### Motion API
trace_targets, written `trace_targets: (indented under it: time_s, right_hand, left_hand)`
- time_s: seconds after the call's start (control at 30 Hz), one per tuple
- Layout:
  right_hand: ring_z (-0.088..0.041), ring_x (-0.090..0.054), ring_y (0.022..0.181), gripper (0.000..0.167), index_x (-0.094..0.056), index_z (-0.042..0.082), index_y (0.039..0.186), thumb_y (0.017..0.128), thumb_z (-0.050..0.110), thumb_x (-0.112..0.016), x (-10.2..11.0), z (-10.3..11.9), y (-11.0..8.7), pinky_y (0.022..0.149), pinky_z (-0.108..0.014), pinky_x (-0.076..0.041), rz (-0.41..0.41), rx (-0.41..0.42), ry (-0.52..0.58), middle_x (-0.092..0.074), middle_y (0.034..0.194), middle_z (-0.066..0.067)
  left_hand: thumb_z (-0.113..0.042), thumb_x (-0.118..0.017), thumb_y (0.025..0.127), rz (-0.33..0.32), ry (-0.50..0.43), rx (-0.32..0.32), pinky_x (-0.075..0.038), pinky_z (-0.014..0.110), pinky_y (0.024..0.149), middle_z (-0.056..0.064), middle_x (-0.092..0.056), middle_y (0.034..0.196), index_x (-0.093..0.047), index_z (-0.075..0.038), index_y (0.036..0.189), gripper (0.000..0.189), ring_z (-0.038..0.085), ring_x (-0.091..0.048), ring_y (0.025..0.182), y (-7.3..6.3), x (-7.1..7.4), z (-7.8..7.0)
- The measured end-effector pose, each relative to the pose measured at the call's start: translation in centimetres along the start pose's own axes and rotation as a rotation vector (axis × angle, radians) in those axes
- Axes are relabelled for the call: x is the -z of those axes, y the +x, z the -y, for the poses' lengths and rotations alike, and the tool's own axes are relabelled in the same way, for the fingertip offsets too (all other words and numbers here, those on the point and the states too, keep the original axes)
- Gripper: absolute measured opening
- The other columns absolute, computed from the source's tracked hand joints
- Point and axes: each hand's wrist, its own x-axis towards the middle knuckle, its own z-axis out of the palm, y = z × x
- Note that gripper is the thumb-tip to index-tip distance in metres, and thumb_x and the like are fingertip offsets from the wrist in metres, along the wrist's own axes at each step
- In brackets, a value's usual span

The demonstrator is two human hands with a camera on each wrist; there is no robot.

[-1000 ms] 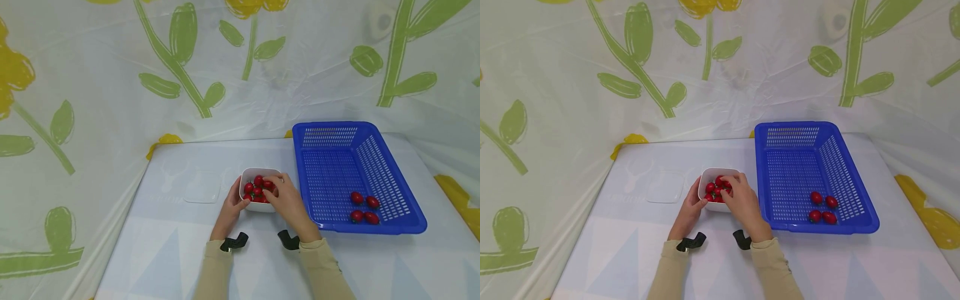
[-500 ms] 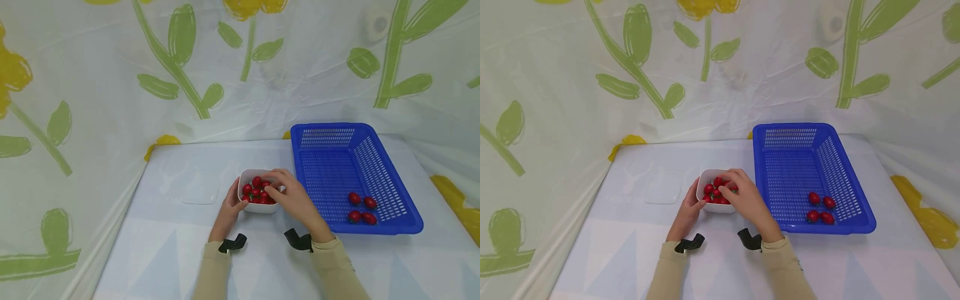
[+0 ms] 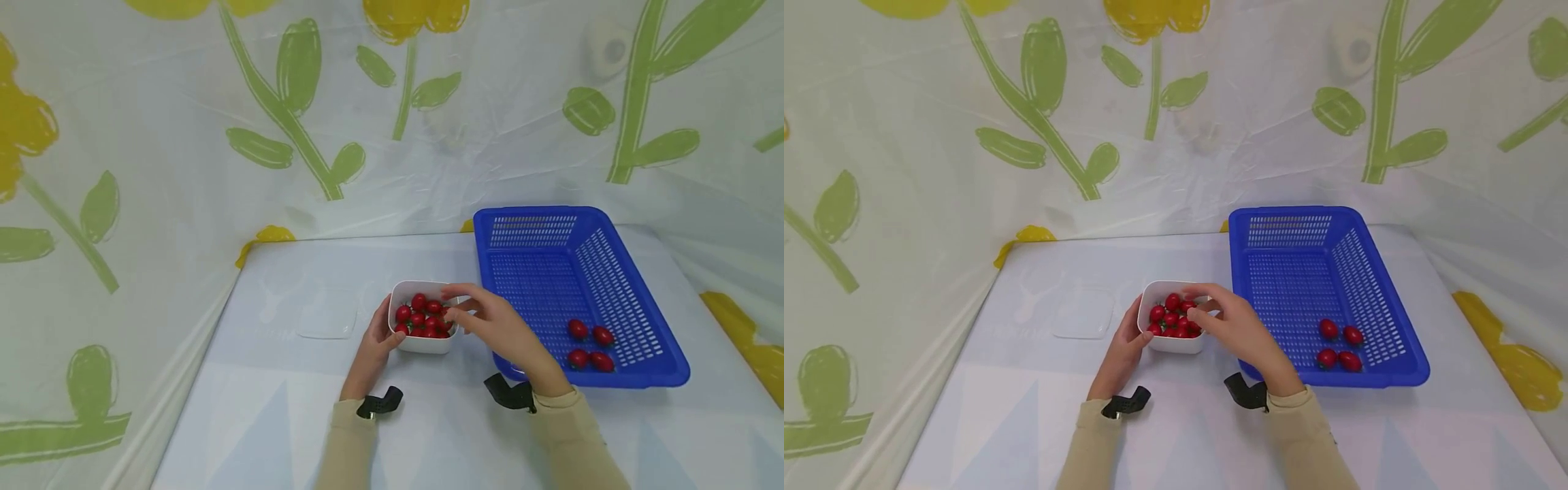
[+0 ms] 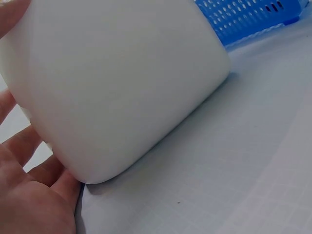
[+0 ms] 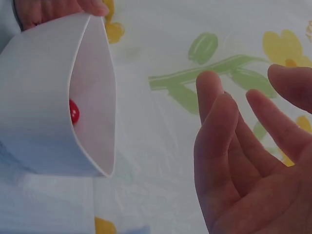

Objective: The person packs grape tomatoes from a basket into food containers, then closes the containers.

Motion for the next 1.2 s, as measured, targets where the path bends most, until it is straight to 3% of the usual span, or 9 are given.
trace_targets:
  time_s: [0.37, 0.63, 0.77, 0.93, 1.07, 1.2]
  right_hand:
    - [-0.012, -0.058, 0.090, 0.036, -0.048, 0.031, 0.124, 0.089, 0.029, -0.054, 3.6, -0.7, -1.0, 0.074, -0.030, -0.051, 0.030, 0.040, -0.096, -0.055, 0.112, 0.008]
    - [-0.008, -0.055, 0.094, 0.035, -0.051, 0.028, 0.122, 0.088, 0.035, -0.053, 6.0, -1.5, -1.9, 0.078, -0.030, -0.049, 0.067, 0.038, -0.216, -0.056, 0.113, 0.007]
    - [-0.010, -0.055, 0.095, 0.036, -0.051, 0.023, 0.123, 0.088, 0.033, -0.053, 7.2, -2.0, -2.4, 0.081, -0.035, -0.048, 0.088, 0.030, -0.275, -0.055, 0.116, 0.003]
    - [-0.010, -0.056, 0.093, 0.035, -0.050, 0.026, 0.122, 0.088, 0.034, -0.053, 8.5, -2.9, -3.2, 0.080, -0.035, -0.049, 0.098, 0.019, -0.283, -0.055, 0.115, 0.004]
    - [-0.012, -0.059, 0.089, 0.034, -0.048, 0.026, 0.123, 0.089, 0.032, -0.052, 9.4, -3.7, -4.1, 0.075, -0.030, -0.051, 0.160, 0.005, -0.246, -0.053, 0.117, 0.000]
    - [-0.014, -0.061, 0.084, 0.034, -0.047, 0.023, 0.125, 0.091, 0.025, -0.050, 10.7, -4.2, -4.3, 0.071, -0.030, -0.052, 0.193, 0.015, -0.238, -0.053, 0.117, -0.003]
  left_hand:
    - [-0.002, -0.050, 0.088, 0.022, -0.020, -0.030, -0.026, 0.036, 0.103, -0.004, -0.020, 0.146, -0.020, -0.023, 0.143, 0.066, 0.015, -0.015, 0.133, 0.3, 0.1, 0.0]
    - [-0.007, -0.055, 0.086, -0.013, -0.022, -0.014, -0.030, 0.027, 0.100, -0.013, -0.025, 0.143, -0.026, -0.034, 0.139, 0.066, 0.007, -0.020, 0.131, 0.8, 0.6, 2.0]
    - [-0.006, -0.054, 0.087, 0.002, -0.030, 0.002, -0.028, 0.029, 0.101, -0.012, -0.023, 0.143, -0.024, -0.031, 0.140, 0.066, 0.007, -0.018, 0.131, 0.7, 0.3, 1.3]
    - [-0.006, -0.052, 0.088, 0.016, -0.008, 0.008, -0.026, 0.034, 0.103, -0.008, -0.020, 0.145, -0.020, -0.026, 0.142, 0.066, 0.010, -0.016, 0.132, 0.3, -0.1, 0.0]
    - [-0.007, -0.053, 0.087, 0.001, 0.002, 0.040, -0.025, 0.035, 0.103, -0.008, -0.019, 0.145, -0.020, -0.024, 0.143, 0.067, 0.012, -0.014, 0.133, -0.3, -0.1, 0.0]
    - [-0.008, -0.053, 0.087, -0.009, -0.006, 0.045, -0.026, 0.036, 0.103, -0.011, -0.019, 0.145, -0.021, -0.028, 0.142, 0.067, 0.011, -0.013, 0.133, 0.0, 0.2, 0.5]
